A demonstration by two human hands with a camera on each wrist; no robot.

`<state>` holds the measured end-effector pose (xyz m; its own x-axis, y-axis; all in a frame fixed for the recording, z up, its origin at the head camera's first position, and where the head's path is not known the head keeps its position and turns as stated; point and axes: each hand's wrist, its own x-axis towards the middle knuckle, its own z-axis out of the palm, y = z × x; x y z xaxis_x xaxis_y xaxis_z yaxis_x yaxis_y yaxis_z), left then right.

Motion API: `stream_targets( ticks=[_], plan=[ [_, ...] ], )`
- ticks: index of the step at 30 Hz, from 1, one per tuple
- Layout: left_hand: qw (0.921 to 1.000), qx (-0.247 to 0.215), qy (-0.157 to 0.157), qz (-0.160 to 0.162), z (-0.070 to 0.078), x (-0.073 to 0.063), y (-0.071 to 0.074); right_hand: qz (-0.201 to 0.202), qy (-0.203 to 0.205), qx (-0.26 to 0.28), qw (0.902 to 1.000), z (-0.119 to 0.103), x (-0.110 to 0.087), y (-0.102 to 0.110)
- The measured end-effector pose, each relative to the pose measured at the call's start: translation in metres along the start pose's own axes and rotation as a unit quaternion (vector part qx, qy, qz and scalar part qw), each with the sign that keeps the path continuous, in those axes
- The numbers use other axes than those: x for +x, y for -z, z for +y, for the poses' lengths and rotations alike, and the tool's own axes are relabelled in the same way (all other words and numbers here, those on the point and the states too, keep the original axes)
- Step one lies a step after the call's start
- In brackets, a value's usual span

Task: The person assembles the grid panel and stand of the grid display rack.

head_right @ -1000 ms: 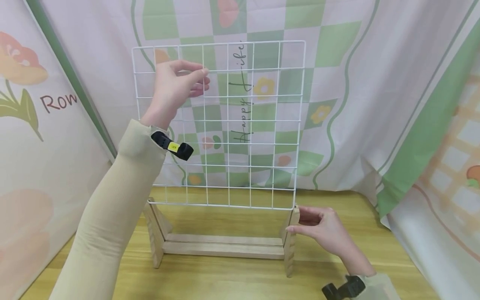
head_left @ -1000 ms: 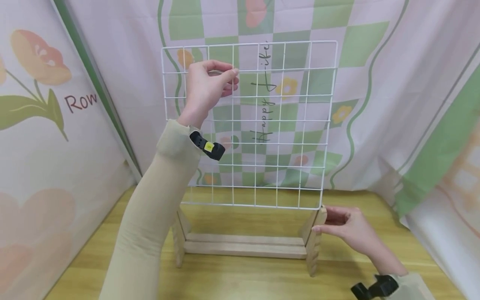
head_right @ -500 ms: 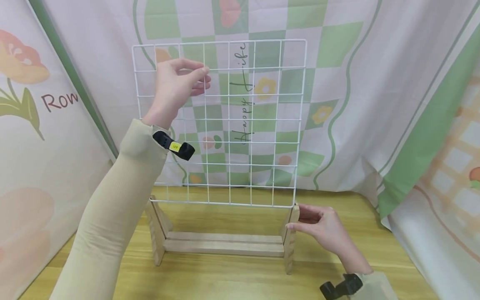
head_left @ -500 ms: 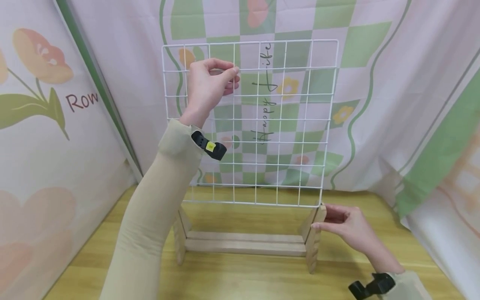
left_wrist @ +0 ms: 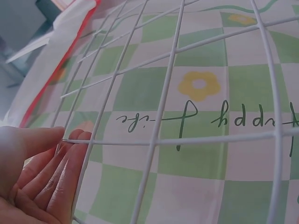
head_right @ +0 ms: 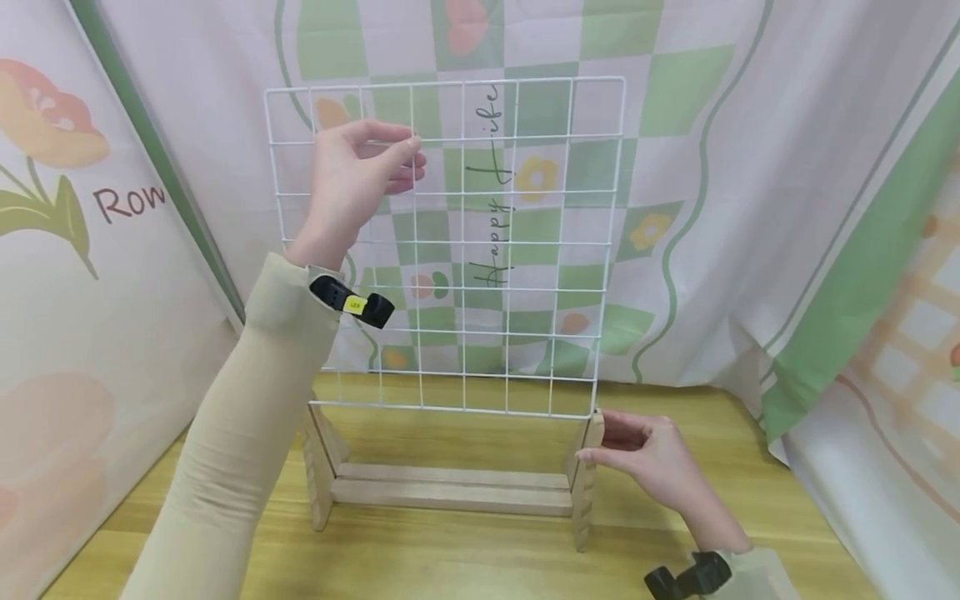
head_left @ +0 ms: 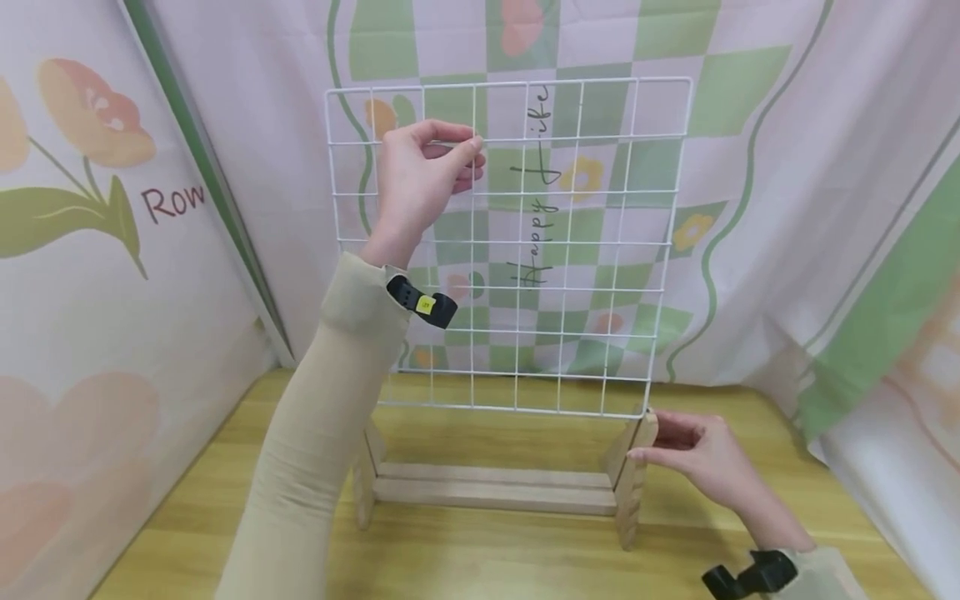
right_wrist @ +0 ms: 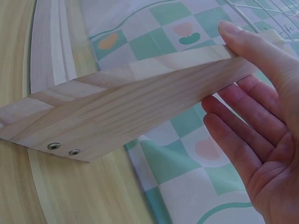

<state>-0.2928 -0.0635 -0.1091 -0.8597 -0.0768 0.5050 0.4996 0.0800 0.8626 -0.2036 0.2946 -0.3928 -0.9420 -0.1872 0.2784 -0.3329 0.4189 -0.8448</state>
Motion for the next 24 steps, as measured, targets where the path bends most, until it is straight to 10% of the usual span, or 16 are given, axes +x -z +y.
stream_targets(
  ticks=[24],
  plan=[
    [0.9995,-0.009,-0.032,-0.004,0.007,-0.019,0.003,-0.001,0.002,0.008,1.0,0.003,0.0,0.001]
  ],
)
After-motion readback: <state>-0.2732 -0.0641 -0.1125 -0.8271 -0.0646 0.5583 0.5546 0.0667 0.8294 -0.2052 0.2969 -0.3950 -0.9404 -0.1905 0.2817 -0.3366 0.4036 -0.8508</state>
